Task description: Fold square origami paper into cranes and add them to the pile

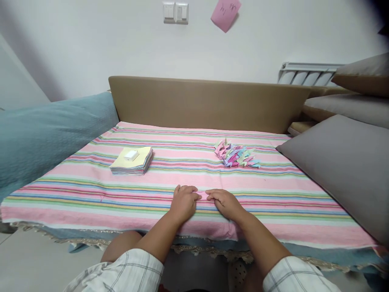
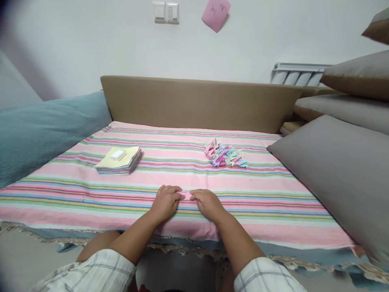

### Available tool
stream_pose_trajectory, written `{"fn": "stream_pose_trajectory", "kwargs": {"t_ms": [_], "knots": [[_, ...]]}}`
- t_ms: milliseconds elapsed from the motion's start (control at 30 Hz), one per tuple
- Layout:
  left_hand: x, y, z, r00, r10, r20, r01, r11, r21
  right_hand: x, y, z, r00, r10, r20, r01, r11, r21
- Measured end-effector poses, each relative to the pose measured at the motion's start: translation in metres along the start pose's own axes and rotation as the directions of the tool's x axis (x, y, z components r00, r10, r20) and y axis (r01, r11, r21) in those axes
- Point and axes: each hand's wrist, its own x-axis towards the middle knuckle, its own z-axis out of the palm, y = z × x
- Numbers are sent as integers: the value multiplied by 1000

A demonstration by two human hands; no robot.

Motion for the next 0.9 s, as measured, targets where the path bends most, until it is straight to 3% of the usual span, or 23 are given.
{"fn": "stream_pose_trajectory", "kwargs": {"t_ms": [200, 433, 633, 900], "knots": [[0, 1, 0, 1000, -3, 4, 3, 1000, -7, 3, 1, 6, 996, -87, -9, 86, 991, -105], [0, 0, -2, 1000, -4, 16, 4, 1000, -11, 1, -11, 7, 1000, 4, 10, -3, 993, -115], [1, 1, -3, 999, -26, 27, 27, 999, -34, -2, -15, 5, 997, 1, 79, 16, 976, -215], [-2, -1, -7, 999, 15, 29, -14, 998, -54, 1, -14, 11, 998, 4, 69, 16, 960, -278]]}}
